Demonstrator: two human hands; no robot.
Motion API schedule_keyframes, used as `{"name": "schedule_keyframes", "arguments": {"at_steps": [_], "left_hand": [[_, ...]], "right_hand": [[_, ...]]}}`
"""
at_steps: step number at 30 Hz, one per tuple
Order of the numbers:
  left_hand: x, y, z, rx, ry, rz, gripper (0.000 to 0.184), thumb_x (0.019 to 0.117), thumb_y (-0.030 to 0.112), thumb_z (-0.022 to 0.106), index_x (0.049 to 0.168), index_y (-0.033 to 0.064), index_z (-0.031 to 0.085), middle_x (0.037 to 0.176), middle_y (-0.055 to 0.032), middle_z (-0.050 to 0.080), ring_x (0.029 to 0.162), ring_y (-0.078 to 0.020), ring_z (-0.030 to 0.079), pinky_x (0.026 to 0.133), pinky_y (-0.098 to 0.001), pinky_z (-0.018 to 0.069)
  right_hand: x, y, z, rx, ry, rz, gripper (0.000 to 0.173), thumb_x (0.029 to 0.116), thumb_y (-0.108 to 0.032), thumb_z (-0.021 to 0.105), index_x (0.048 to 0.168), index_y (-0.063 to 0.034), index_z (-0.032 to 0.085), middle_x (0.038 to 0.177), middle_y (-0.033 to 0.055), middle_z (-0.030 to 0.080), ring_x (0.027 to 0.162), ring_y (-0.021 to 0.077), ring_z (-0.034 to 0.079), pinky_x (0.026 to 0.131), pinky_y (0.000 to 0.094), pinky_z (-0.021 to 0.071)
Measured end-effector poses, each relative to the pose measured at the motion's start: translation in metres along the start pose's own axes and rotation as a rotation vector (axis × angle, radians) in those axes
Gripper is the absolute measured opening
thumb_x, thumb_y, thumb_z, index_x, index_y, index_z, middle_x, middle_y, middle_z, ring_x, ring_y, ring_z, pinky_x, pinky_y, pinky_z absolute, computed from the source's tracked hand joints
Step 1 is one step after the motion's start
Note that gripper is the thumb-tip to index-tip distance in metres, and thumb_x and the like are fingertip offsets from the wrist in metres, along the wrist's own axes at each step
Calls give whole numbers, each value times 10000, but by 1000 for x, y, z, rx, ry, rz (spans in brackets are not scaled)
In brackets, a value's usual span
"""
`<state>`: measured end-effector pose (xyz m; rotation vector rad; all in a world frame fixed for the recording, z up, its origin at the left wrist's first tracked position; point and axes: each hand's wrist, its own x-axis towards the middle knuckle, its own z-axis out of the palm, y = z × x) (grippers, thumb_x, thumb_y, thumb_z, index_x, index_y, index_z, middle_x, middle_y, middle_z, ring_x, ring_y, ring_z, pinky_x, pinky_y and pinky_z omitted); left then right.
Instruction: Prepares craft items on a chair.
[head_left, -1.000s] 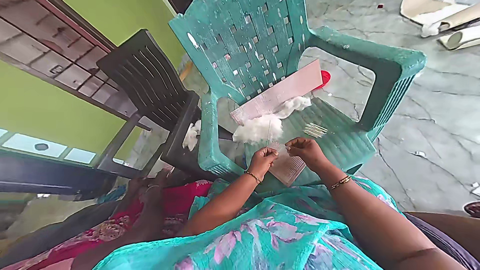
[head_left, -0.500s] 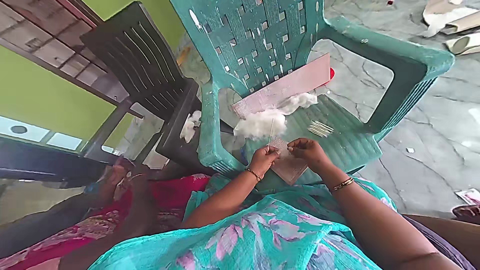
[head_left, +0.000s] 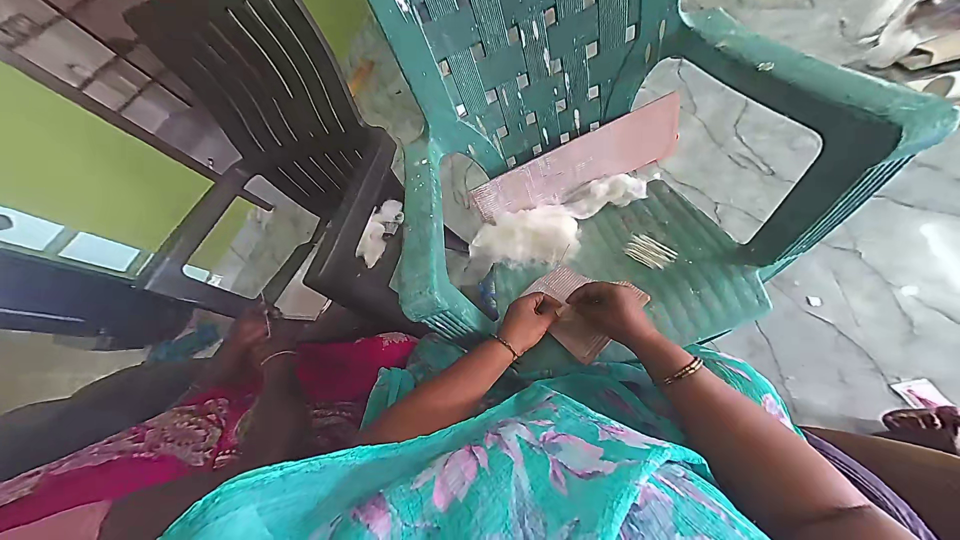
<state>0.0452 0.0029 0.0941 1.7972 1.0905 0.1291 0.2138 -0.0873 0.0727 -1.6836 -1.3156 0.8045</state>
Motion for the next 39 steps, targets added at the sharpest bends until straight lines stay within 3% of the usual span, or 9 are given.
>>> {"name": "schedule_keyframes", "arguments": {"at_steps": [3, 8, 12, 16, 20, 27, 30, 35, 39], "left_hand": [[-3, -8, -2, 106, -8, 13, 300, 991, 169, 684, 1233, -6, 656, 1054, -144, 711, 949, -197, 672, 908, -392, 538], [-11, -16, -5, 152, 34, 14, 438, 1007, 231, 673, 1323, -51, 562, 1115, -206, 692, 1024, -275, 683, 973, -444, 534], [-26, -21, -5, 159, 120, 127, 411, 1119, 246, 420, 1350, -91, 460, 1173, -251, 627, 1091, -296, 642, 996, -415, 512], [-32, -27, -12, 266, 46, 197, 426, 1128, 168, 333, 1333, -120, 569, 1340, -289, 602, 1325, -342, 558, 1159, -426, 403], [-36, -24, -14, 365, -41, 149, 446, 1128, 225, 351, 1216, -90, 653, 1239, -266, 653, 1240, -345, 606, 1101, -463, 437], [-31, -2, -14, 514, -218, -28, 483, 1130, 259, 313, 1251, -62, 653, 1281, -265, 652, 1281, -380, 596, 1096, -555, 427], [-28, 4, -14, 542, -215, -66, 481, 1128, 269, 324, 1242, -56, 659, 1292, -259, 651, 1289, -379, 593, 1092, -562, 431], [-21, 9, -11, 611, -232, -112, 461, 1108, 270, 366, 1219, -54, 674, 1274, -263, 660, 1266, -400, 606, 1064, -599, 448], [-22, 13, -11, 629, -239, -133, 429, 1098, 249, 392, 1224, -55, 667, 1268, -265, 660, 1260, -405, 609, 1051, -607, 457]], "right_hand": [[-1, 1, 7, -152, 27, -126, 163, 973, -41, 652, 1089, -48, 766, 970, 122, 763, 901, 265, 734, 859, 509, 575], [4, 7, 18, -241, 49, -240, 234, 989, -24, 607, 1203, -25, 701, 985, 160, 754, 912, 343, 737, 842, 568, 572], [5, 7, 22, -264, 104, -248, 268, 945, 12, 649, 1212, 29, 669, 1106, 215, 719, 965, 370, 726, 868, 550, 578], [5, -3, 22, -292, 80, -86, 353, 956, -10, 646, 1308, -2, 626, 1233, 225, 669, 1004, 365, 707, 874, 527, 574], [5, -7, 21, -335, 106, -29, 399, 940, -13, 674, 1336, -26, 624, 1279, 237, 638, 1030, 382, 687, 888, 532, 562], [6, -3, 17, -327, 209, 40, 370, 939, -27, 664, 1308, -35, 655, 1219, 217, 670, 1000, 341, 691, 874, 508, 562], [5, -6, 11, -344, 234, 53, 320, 988, -26, 602, 1303, -41, 657, 1280, 216, 651, 1092, 364, 673, 922, 532, 547], [22, 3, 16, -563, -57, -269, 390, 1010, -36, 532, 1394, -31, 603, 1473, 181, 563, 1398, 366, 505, 1153, 587, 381], [17, -4, 24, -845, -417, -187, 641, 1086, -431, 398, 1621, -92, 300, 1702, 84, 255, 1590, 257, 169, 1254, 623, 55]]}}
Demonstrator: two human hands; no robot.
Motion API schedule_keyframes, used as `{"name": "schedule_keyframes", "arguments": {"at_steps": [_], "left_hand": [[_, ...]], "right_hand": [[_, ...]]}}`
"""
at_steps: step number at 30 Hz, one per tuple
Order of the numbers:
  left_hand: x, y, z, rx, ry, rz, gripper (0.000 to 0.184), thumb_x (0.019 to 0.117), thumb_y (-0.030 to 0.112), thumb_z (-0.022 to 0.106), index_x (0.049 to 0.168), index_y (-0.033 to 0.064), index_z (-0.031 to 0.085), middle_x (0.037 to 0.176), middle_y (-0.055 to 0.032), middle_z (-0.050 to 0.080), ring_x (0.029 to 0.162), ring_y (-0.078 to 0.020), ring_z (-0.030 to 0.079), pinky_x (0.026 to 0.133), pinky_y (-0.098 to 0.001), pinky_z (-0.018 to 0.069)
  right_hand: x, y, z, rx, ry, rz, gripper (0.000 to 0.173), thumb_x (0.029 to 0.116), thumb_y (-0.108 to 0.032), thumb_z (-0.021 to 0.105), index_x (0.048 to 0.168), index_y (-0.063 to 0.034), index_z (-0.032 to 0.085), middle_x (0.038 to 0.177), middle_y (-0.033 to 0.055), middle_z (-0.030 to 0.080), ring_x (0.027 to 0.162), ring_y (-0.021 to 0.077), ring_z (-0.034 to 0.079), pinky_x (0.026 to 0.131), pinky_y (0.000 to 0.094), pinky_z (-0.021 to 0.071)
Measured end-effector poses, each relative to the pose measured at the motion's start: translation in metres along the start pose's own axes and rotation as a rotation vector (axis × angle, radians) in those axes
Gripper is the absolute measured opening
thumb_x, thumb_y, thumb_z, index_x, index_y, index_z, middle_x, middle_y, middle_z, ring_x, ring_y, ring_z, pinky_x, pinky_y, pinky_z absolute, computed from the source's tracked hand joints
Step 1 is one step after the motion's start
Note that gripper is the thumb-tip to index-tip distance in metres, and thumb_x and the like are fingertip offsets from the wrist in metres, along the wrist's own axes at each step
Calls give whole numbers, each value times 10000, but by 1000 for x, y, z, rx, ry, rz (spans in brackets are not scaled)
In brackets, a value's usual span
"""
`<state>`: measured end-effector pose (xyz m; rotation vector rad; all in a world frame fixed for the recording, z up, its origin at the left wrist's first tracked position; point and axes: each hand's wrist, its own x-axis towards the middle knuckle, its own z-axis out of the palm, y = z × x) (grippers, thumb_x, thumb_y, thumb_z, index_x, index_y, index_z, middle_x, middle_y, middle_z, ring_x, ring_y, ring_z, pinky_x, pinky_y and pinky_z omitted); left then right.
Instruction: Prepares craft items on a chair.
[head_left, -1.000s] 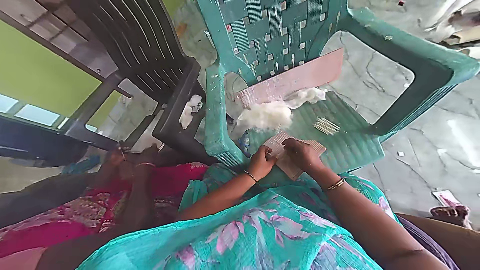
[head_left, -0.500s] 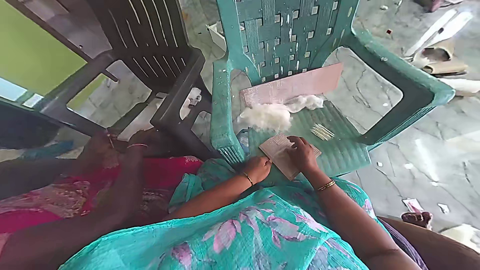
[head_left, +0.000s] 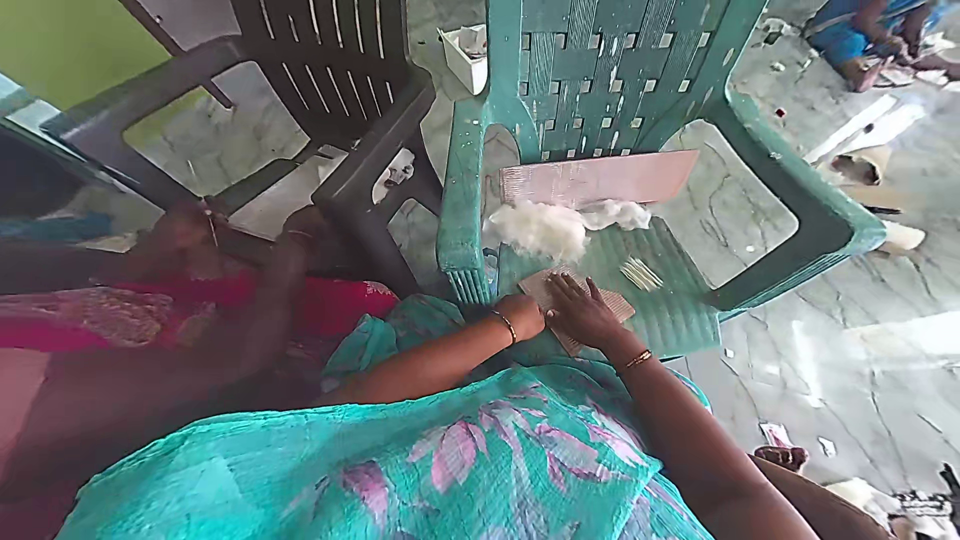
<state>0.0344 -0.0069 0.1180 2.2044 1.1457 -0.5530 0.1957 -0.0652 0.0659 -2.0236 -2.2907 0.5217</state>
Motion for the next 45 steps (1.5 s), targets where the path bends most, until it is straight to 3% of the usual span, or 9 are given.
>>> {"name": "schedule_keyframes", "arguments": {"at_steps": [7, 12, 23, 26, 28, 30, 33, 38, 45], "left_hand": [[-8, -15, 15, -72, -63, 165, 416, 1116, 269, 419, 1241, -78, 612, 1237, -282, 638, 1229, -405, 600, 1058, -574, 439], [-12, -20, 26, -171, -84, 255, 373, 1117, 221, 414, 1219, -84, 604, 1177, -277, 638, 1148, -390, 616, 1012, -548, 461], [-1, -22, 15, -297, 148, 146, 337, 1105, 171, 431, 1249, -62, 629, 1201, -265, 671, 1180, -395, 643, 1033, -559, 482], [2, -22, 14, -275, 146, 131, 339, 1106, 180, 429, 1255, -54, 625, 1212, -264, 668, 1194, -392, 639, 1038, -556, 482], [4, -23, 15, -268, 149, 143, 353, 1109, 189, 421, 1255, -59, 625, 1223, -264, 667, 1210, -391, 634, 1051, -554, 477], [6, -22, 16, -265, 151, 144, 352, 1109, 195, 423, 1240, -57, 630, 1205, -259, 671, 1193, -385, 641, 1039, -551, 483], [6, -18, 15, -257, 139, 149, 339, 1109, 186, 422, 1221, -55, 632, 1183, -259, 673, 1171, -382, 649, 1021, -550, 490], [7, -13, 13, -212, 149, 162, 324, 1093, 162, 429, 1213, -57, 636, 1166, -260, 679, 1168, -391, 651, 1012, -554, 496], [6, -8, 6, -113, 139, 79, 323, 1056, 180, 511, 1243, -51, 638, 1180, -259, 682, 1176, -401, 651, 999, -581, 506]], "right_hand": [[-68, 5, -1, -63, -191, 8, 730, 1069, -505, 391, 1659, -135, 174, 1731, 69, 143, 1603, 231, 94, 1242, 646, -17], [-101, 8, -10, -72, -241, 1, 696, 1071, -474, 411, 1645, -122, 234, 1721, 63, 192, 1597, 236, 139, 1235, 657, -9], [-52, 17, -19, 47, 19, 105, 637, 1085, -343, 464, 1622, -57, 275, 1704, 113, 234, 1588, 266, 179, 1276, 537, 105], [-39, 19, -13, 3, 110, 86, 499, 1057, -158, 509, 1545, -71, 456, 1646, 115, 374, 1546, 290, 303, 1255, 548, 196], [-37, 19, -5, 19, 312, 86, 327, 998, -63, 581, 1303, -65, 698, 1409, 148, 628, 1361, 343, 545, 1163, 563, 370], [-38, 16, -2, 58, 413, 142, 212, 987, -106, 621, 1134, -59, 766, 1192, 168, 714, 1196, 375, 633, 1052, 585, 448], [-39, 10, 3, 134, 423, 185, 194, 978, -165, 640, 1059, -71, 789, 1114, 182, 722, 1142, 394, 638, 1010, 604, 447], [-35, 5, 14, 207, 392, 169, 231, 1008, -207, 605, 1127, -140, 791, 1147, 174, 704, 1163, 383, 623, 1006, 603, 453], [-22, 5, -2, 206, 446, 221, 249, 990, -55, 567, 1147, -88, 758, 1229, 182, 679, 1213, 399, 595, 1018, 598, 448]]}}
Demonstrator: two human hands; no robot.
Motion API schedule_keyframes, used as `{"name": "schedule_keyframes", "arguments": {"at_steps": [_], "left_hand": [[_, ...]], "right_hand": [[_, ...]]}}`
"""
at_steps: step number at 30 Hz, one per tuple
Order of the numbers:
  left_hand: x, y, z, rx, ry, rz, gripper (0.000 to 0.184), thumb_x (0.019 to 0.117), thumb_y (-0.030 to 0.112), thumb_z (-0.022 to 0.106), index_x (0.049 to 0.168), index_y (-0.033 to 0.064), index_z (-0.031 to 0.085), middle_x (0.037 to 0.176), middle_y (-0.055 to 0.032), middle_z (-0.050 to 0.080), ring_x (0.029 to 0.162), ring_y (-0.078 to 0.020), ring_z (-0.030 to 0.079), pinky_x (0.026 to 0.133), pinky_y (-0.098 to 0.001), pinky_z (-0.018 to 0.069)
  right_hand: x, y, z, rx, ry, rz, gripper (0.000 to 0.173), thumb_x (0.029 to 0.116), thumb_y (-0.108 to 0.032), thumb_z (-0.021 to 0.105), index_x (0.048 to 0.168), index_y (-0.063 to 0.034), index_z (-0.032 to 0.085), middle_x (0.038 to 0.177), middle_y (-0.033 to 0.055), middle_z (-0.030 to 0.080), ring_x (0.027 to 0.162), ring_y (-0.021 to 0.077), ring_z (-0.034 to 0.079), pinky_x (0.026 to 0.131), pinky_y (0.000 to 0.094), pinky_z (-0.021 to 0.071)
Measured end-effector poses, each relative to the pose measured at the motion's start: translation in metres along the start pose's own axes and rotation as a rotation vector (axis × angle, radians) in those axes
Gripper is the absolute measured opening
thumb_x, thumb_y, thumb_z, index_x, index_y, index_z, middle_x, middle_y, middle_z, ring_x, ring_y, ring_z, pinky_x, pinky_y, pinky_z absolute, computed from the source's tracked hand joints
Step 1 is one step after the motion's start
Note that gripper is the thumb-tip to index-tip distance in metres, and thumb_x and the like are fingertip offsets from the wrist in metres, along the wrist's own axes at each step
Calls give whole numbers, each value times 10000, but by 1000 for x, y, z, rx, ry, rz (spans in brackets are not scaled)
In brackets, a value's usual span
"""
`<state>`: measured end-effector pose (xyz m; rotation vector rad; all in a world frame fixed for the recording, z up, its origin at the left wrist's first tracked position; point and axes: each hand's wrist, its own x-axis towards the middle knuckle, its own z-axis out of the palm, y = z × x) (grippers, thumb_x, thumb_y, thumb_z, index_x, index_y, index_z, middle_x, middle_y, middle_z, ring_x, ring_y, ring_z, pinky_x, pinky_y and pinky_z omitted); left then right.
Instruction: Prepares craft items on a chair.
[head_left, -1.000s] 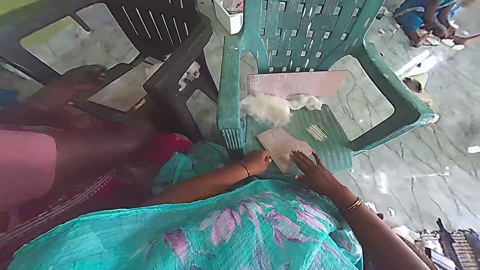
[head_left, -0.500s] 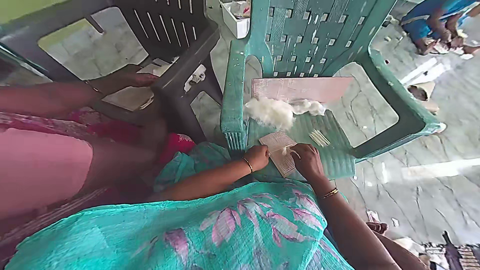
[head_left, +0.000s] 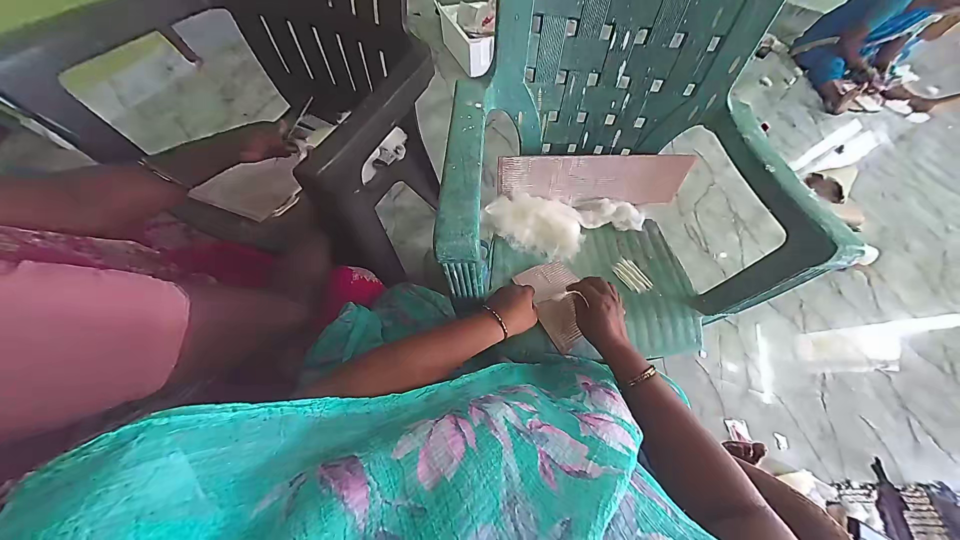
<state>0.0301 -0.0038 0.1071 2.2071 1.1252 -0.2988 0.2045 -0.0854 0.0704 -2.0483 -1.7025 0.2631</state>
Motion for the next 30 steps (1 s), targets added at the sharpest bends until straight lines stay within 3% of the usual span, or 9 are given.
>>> {"name": "schedule_keyframes", "arguments": {"at_steps": [2, 5, 7, 10, 15, 18, 20, 25, 30], "left_hand": [[-2, 4, -3, 26, -18, -15, 332, 1064, 194, 499, 1254, -45, 631, 1196, -254, 677, 1183, -398, 648, 998, -580, 506], [-2, 3, -3, 50, -14, -15, 332, 1068, 202, 490, 1245, -37, 639, 1186, -241, 682, 1167, -391, 655, 984, -576, 513], [-3, 1, -2, 48, -25, -2, 337, 1070, 209, 494, 1240, -43, 639, 1187, -248, 677, 1168, -396, 651, 985, -583, 511], [-6, -2, 3, 22, -80, 42, 352, 1076, 212, 480, 1237, -52, 649, 1208, -252, 678, 1185, -393, 648, 1007, -587, 498], [-12, 5, 10, -25, -205, 143, 355, 1094, 190, 447, 1264, -74, 612, 1236, -269, 651, 1210, -397, 622, 1037, -573, 466], [-13, 4, 13, -75, -173, 153, 343, 1099, 188, 442, 1227, -77, 618, 1190, -269, 659, 1169, -399, 636, 1012, -570, 479], [-12, -2, 13, -115, -105, 144, 331, 1099, 181, 441, 1195, -73, 630, 1152, -262, 670, 1138, -391, 650, 992, -558, 493], [-7, -9, 7, -104, 2, 89, 308, 1091, 148, 437, 1205, -59, 634, 1165, -257, 676, 1158, -391, 653, 1002, -558, 502], [-2, -7, 6, -36, 1, 54, 302, 1084, 140, 451, 1232, -54, 630, 1184, -257, 674, 1178, -399, 648, 1009, -568, 505]], "right_hand": [[10, 2, 6, -65, -89, -110, 316, 1011, -79, 543, 1292, -81, 686, 1383, 155, 625, 1347, 363, 536, 1107, 607, 388], [14, -2, 9, -218, -390, -132, 578, 1091, -388, 426, 1610, -143, 350, 1688, 44, 299, 1582, 255, 201, 1243, 653, 65], [7, -8, 2, -270, -520, -110, 664, 1090, -468, 380, 1646, -133, 238, 1726, 39, 181, 1601, 228, 113, 1243, 647, -8], [-22, -8, -15, -282, -601, -129, 685, 1083, -458, 400, 1642, -100, 231, 1721, 77, 190, 1598, 242, 132, 1238, 661, 0], [-69, 4, -37, -279, -621, -180, 664, 1067, -437, 426, 1628, -110, 289, 1708, 62, 242, 1584, 243, 199, 1229, 673, 14], [-75, 15, -47, -199, -458, -238, 538, 1048, -316, 502, 1531, -81, 483, 1603, 88, 453, 1520, 304, 362, 1204, 719, 101], [-66, 20, -48, -168, -344, -205, 506, 1049, -293, 511, 1491, -46, 529, 1555, 124, 508, 1499, 338, 391, 1204, 714, 125], [-18, 11, -31, -236, -320, -120, 556, 1083, -327, 471, 1561, -48, 418, 1650, 113, 368, 1557, 295, 278, 1248, 614, 148], [13, 1, 4, -281, -413, -212, 643, 1079, -399, 453, 1608, -58, 319, 1693, 106, 274, 1582, 259, 205, 1260, 598, 89]]}}
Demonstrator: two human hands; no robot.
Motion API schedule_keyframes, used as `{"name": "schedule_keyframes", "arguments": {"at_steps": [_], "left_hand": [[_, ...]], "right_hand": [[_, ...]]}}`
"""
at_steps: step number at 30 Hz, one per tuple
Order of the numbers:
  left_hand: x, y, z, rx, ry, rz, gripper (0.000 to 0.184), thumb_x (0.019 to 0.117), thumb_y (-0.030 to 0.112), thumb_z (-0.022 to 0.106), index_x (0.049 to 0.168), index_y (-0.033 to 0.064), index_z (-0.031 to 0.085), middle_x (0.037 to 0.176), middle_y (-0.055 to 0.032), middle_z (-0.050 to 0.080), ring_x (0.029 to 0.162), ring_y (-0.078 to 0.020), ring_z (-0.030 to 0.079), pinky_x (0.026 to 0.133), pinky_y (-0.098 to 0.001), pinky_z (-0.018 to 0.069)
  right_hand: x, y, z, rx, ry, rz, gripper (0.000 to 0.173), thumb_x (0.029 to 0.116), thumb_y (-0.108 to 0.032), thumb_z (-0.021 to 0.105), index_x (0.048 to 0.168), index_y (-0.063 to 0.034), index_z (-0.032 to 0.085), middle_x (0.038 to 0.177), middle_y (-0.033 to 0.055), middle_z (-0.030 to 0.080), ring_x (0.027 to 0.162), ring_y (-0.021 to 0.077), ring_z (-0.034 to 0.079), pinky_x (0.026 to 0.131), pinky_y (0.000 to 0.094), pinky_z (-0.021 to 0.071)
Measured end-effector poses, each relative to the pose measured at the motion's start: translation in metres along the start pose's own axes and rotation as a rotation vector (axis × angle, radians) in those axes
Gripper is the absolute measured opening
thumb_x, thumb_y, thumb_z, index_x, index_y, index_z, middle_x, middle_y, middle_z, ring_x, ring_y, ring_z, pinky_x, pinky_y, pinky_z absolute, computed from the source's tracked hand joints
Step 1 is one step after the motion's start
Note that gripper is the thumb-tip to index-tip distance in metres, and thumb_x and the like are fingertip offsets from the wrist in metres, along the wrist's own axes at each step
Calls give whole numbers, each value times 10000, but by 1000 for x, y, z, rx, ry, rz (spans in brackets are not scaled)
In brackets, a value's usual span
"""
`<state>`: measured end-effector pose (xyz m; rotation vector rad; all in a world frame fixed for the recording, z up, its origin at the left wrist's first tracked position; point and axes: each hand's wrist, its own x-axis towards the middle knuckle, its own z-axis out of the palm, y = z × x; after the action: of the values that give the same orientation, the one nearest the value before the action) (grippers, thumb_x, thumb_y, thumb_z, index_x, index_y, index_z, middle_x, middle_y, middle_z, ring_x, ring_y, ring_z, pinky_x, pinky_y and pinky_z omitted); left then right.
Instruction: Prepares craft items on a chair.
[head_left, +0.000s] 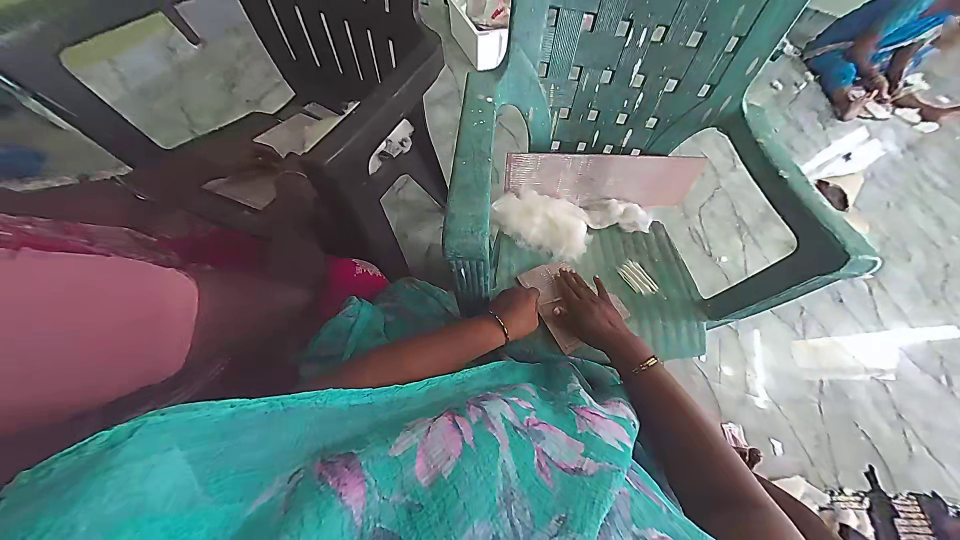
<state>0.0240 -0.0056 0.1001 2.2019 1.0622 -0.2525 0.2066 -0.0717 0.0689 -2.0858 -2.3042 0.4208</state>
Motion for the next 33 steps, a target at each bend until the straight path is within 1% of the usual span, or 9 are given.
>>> {"name": "schedule_keyframes", "arguments": {"at_steps": [4, 10, 12, 14, 16, 20, 23, 26, 33], "left_hand": [[-1, -1, 2, 9, -21, 1, 289, 1071, 151, 489, 1223, -45, 637, 1186, -244, 669, 1170, -385, 648, 1002, -560, 510], [-9, 3, 7, -16, -158, 107, 311, 1087, 169, 485, 1240, -60, 630, 1209, -243, 662, 1180, -369, 636, 1035, -541, 480], [-11, 2, 8, -38, -160, 130, 304, 1089, 158, 478, 1235, -64, 626, 1208, -244, 658, 1176, -366, 635, 1033, -534, 480], [-12, -1, 10, -73, -96, 141, 305, 1087, 148, 476, 1225, -73, 634, 1204, -250, 662, 1174, -370, 640, 1035, -532, 484], [-11, -3, 9, -109, -21, 121, 286, 1077, 125, 491, 1214, -74, 643, 1200, -253, 665, 1171, -374, 645, 1035, -536, 489], [-6, -4, 4, -87, 47, 56, 276, 1079, 132, 489, 1198, -65, 640, 1178, -250, 672, 1156, -381, 652, 1014, -546, 504], [-2, -6, 4, -41, 69, 45, 267, 1064, 121, 505, 1193, -64, 647, 1155, -257, 677, 1144, -399, 655, 998, -560, 511], [-1, -4, 2, 2, 42, 44, 271, 1062, 126, 512, 1214, -58, 640, 1172, -254, 672, 1155, -397, 651, 999, -557, 513], [-7, -9, 10, -3, -29, 117, 280, 1070, 162, 530, 1211, -47, 652, 1188, -225, 676, 1157, -360, 652, 1024, -537, 500]], "right_hand": [[-17, -8, 1, -17, -128, -1, 693, 1070, -441, 430, 1627, -64, 263, 1714, 95, 212, 1594, 249, 155, 1261, 601, 49], [-82, -12, -5, -36, -205, -58, 649, 1075, -412, 424, 1624, -90, 293, 1705, 73, 248, 1583, 245, 205, 1243, 647, 54], [-94, -9, -9, -9, -111, -124, 559, 1064, -335, 465, 1553, -66, 441, 1640, 84, 395, 1530, 275, 348, 1219, 684, 131], [-97, 5, -4, 68, 154, -207, 442, 1025, -270, 513, 1370, -26, 644, 1441, 125, 621, 1377, 339, 555, 1146, 737, 269], [-89, 16, -4, 117, 274, -163, 396, 1023, -235, 525, 1296, -1, 691, 1365, 154, 669, 1332, 371, 588, 1142, 722, 296], [-49, 18, -8, 131, 157, 1, 440, 1073, -249, 491, 1436, -18, 582, 1541, 142, 520, 1499, 316, 395, 1246, 568, 223], [-16, 11, 3, 90, 122, -30, 541, 1074, -308, 487, 1528, -14, 459, 1623, 152, 402, 1541, 318, 310, 1252, 561, 205], [-1, 1, 6, 31, -10, -3, 658, 1088, -414, 416, 1621, -53, 278, 1705, 118, 233, 1589, 276, 173, 1265, 577, 82], [-55, -21, 2, -4, -161, -1, 667, 1078, -448, 404, 1631, -98, 276, 1708, 76, 239, 1590, 234, 176, 1259, 612, 52]]}}
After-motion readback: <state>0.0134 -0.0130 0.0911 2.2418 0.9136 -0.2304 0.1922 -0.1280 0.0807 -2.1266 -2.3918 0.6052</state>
